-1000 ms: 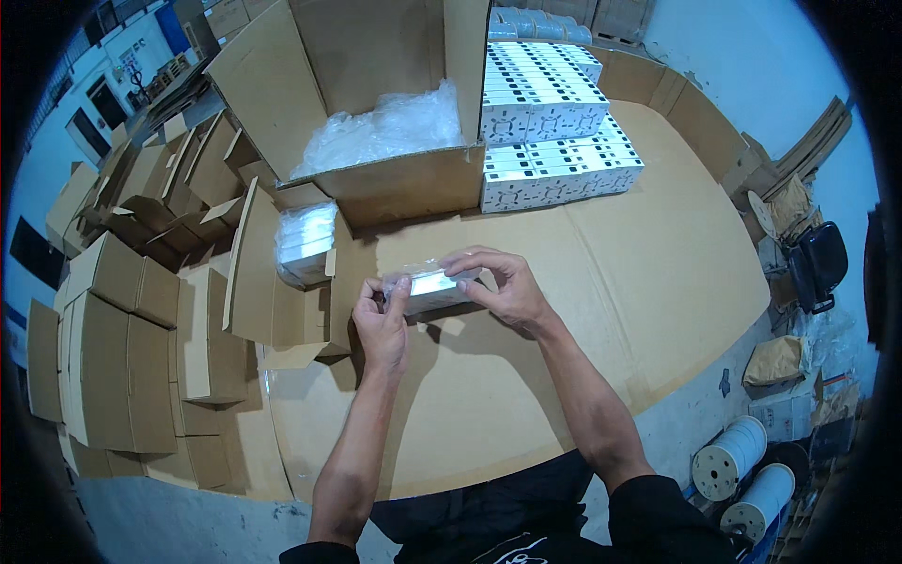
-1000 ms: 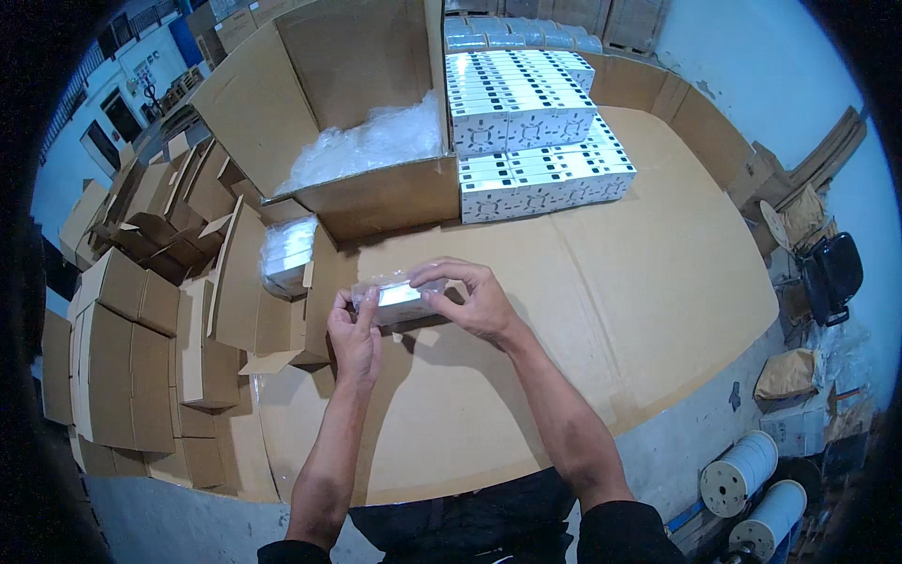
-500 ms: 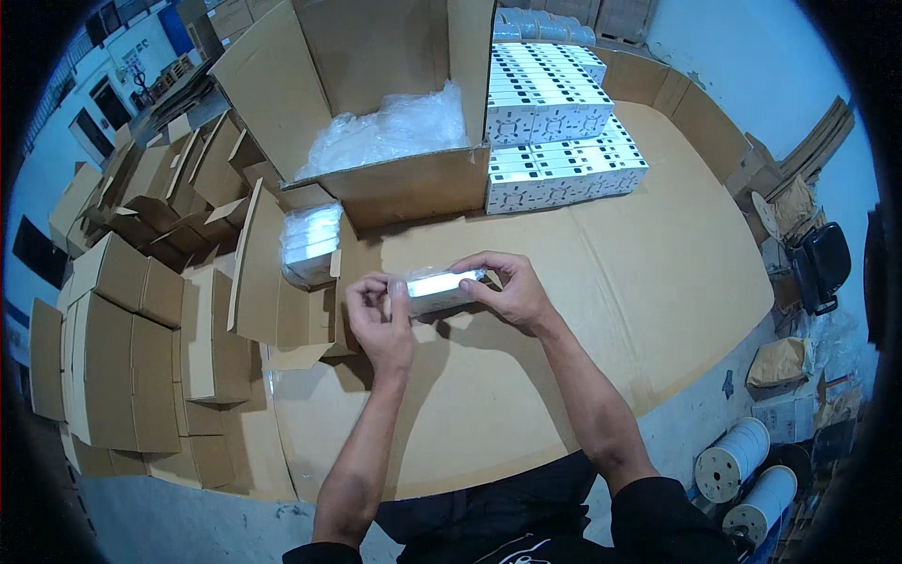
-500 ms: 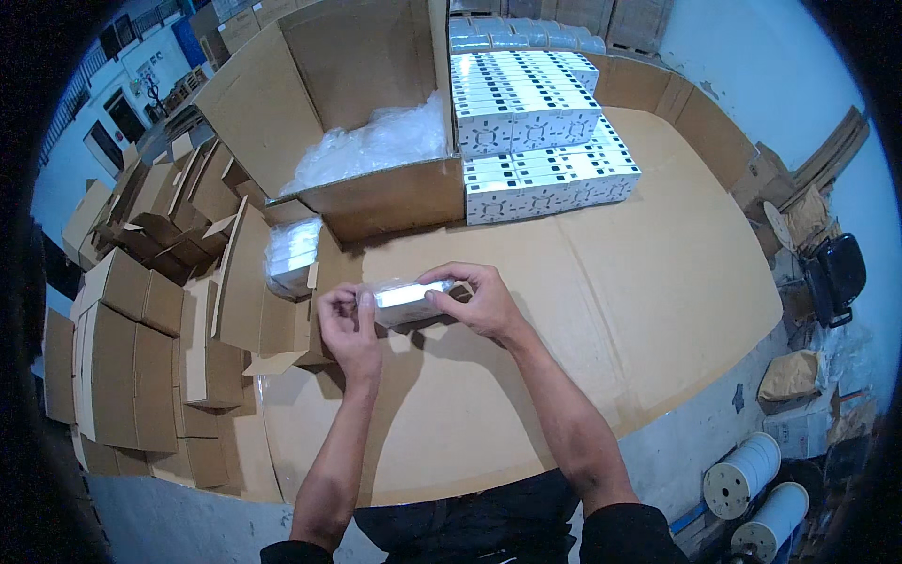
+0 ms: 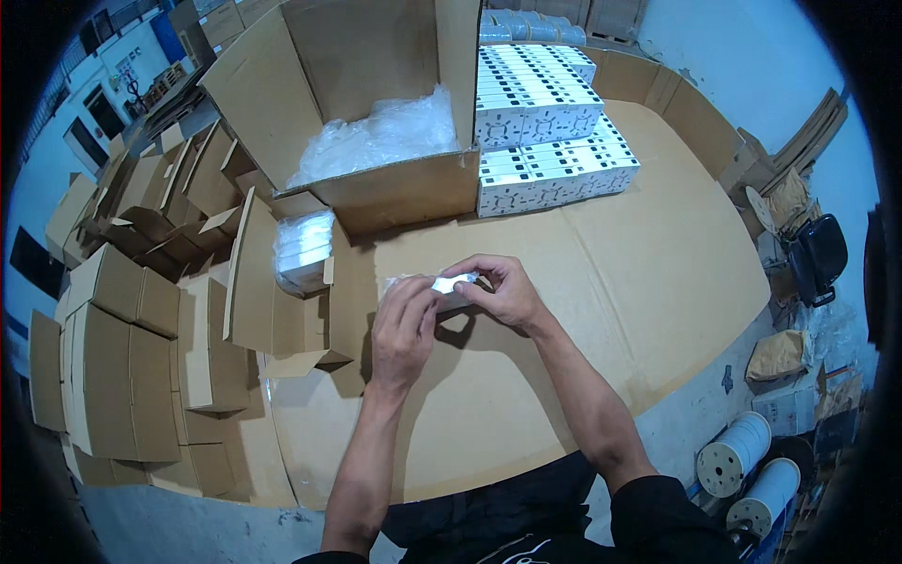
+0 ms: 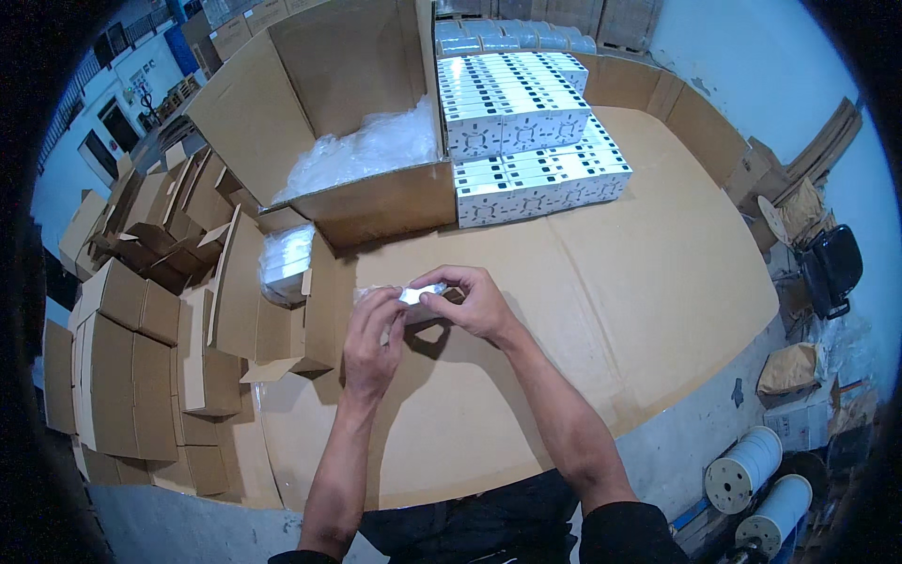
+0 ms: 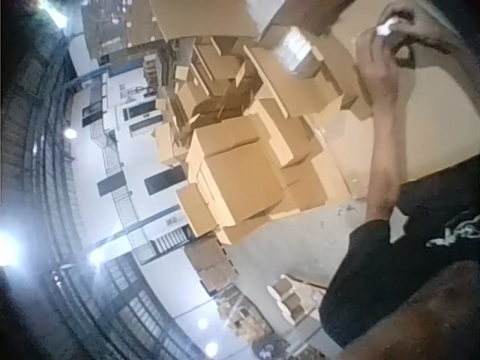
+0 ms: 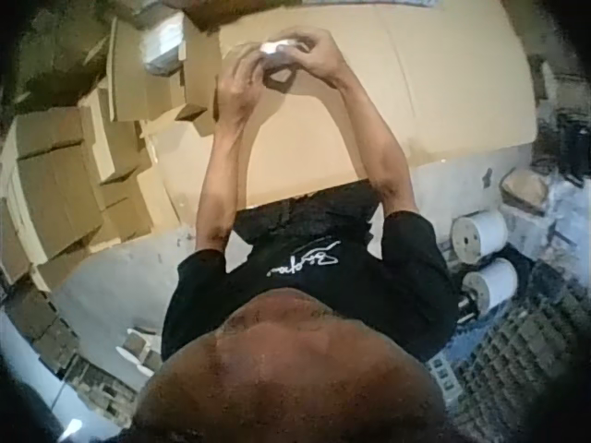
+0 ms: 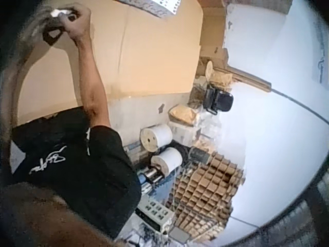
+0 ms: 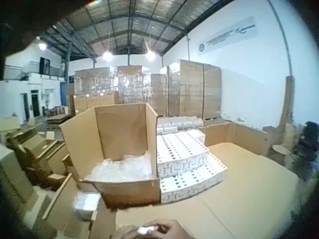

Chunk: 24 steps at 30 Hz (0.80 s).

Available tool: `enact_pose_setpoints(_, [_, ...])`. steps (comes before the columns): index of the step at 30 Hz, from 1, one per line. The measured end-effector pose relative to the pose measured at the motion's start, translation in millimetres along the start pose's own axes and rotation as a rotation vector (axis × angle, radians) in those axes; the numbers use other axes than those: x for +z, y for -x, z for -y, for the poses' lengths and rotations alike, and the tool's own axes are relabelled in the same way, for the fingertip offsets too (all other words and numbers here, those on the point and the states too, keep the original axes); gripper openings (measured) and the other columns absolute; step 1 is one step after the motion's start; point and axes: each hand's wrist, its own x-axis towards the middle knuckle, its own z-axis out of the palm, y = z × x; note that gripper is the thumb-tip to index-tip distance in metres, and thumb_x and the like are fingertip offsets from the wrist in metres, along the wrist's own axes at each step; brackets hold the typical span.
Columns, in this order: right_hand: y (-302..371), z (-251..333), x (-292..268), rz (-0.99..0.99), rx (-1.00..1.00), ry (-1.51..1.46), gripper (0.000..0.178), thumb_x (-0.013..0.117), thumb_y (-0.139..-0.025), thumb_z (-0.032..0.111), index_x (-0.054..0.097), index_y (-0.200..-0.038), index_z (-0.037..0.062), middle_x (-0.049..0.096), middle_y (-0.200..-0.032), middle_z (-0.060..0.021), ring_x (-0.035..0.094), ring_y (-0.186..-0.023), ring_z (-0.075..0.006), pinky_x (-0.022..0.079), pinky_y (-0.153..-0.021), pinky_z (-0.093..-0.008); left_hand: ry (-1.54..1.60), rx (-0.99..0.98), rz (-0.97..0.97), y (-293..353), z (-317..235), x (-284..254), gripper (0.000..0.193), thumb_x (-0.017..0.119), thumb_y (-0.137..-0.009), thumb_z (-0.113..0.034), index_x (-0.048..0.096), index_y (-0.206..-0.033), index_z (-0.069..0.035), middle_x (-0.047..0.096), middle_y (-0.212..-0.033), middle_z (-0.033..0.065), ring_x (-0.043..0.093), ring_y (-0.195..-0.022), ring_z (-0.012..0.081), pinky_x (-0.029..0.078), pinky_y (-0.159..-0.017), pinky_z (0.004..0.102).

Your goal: Packaging small white boxes into plastic bags and placing them into larger shipping boxes.

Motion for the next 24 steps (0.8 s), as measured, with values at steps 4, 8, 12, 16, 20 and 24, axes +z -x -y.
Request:
enact_pose_setpoints(4, [1,6,-2,0.004,0.084,-0.043,0.02,0.067,-0.093,0.005,0.072,-0.111,-0.0006,0.072,-0.103,-0.0059,0.066,-0.091,-0.0091,0.055,-0.077,-0.0246,0.209,-0.212,0.002,-5,-2,-5,0.028,0.071,-0.084,0.007,0.065,-0.11,-0.001,0.068,-0.112,0.0134,0.066,-0.108,0.0293,0.053,-0.095,0.0381])
enact_pose_setpoints(8, [1,5,-1,-0.006,0.099,-0.098,0.021,0.068,-0.094,0.007,0.072,-0.113,0.0004,0.072,-0.1,-0.0054,0.065,-0.085,-0.0081,0.054,-0.074,-0.0234,0.405,-0.429,0.03,1,6,-2,0.033,0.072,-0.087,0.005,0.062,-0.118,0.001,0.067,-0.113,0.0107,0.065,-0.107,0.0198,0.052,-0.094,0.0313])
enact_pose_setpoints(12, [2,15,-7,0.043,0.245,-0.026,0.023,0.068,-0.096,0.008,0.069,-0.116,-0.0017,0.071,-0.099,-0.0055,0.061,-0.081,-0.0079,0.053,-0.069,-0.0226,0.623,-0.59,0.021,4,11,0,0.039,0.072,-0.09,0.003,0.058,-0.126,0.0,0.064,-0.115,0.0084,0.062,-0.107,0.0162,0.051,-0.093,0.0284])
enact_pose_setpoints(16, [2,19,-1,-0.038,0.13,0.101,0.026,0.068,-0.095,0.008,0.07,-0.12,0.0014,0.07,-0.1,-0.0053,0.06,-0.083,-0.0101,0.053,-0.067,-0.0229,0.672,-0.638,0.037,6,16,2,0.04,0.072,-0.092,-0.002,0.056,-0.129,-0.001,0.062,-0.114,0.0066,0.061,-0.101,0.0128,0.052,-0.086,0.025])
enact_pose_setpoints(20, [4,23,-6,0.001,-0.103,0.366,0.028,0.069,-0.091,0.004,0.073,-0.119,0.0039,0.072,-0.103,-0.0069,0.06,-0.088,-0.0121,0.053,-0.069,-0.0263,0.728,-0.7,0.079,7,18,3,0.035,0.071,-0.093,-0.004,0.06,-0.126,-0.002,0.063,-0.107,0.0037,0.058,-0.089,0.0078,0.049,-0.073,0.0205])
enact_pose_setpoints(24, [3,27,-6,-0.002,-0.02,0.338,0.03,0.069,-0.089,0.002,0.074,-0.118,0.0058,0.072,-0.105,-0.009,0.06,-0.086,-0.0129,0.054,-0.07,-0.0299,0.677,-0.674,0.075,7,19,5,0.032,0.071,-0.093,-0.005,0.062,-0.124,-0.002,0.064,-0.104,0.002,0.057,-0.084,0.006,0.046,-0.069,0.0195])
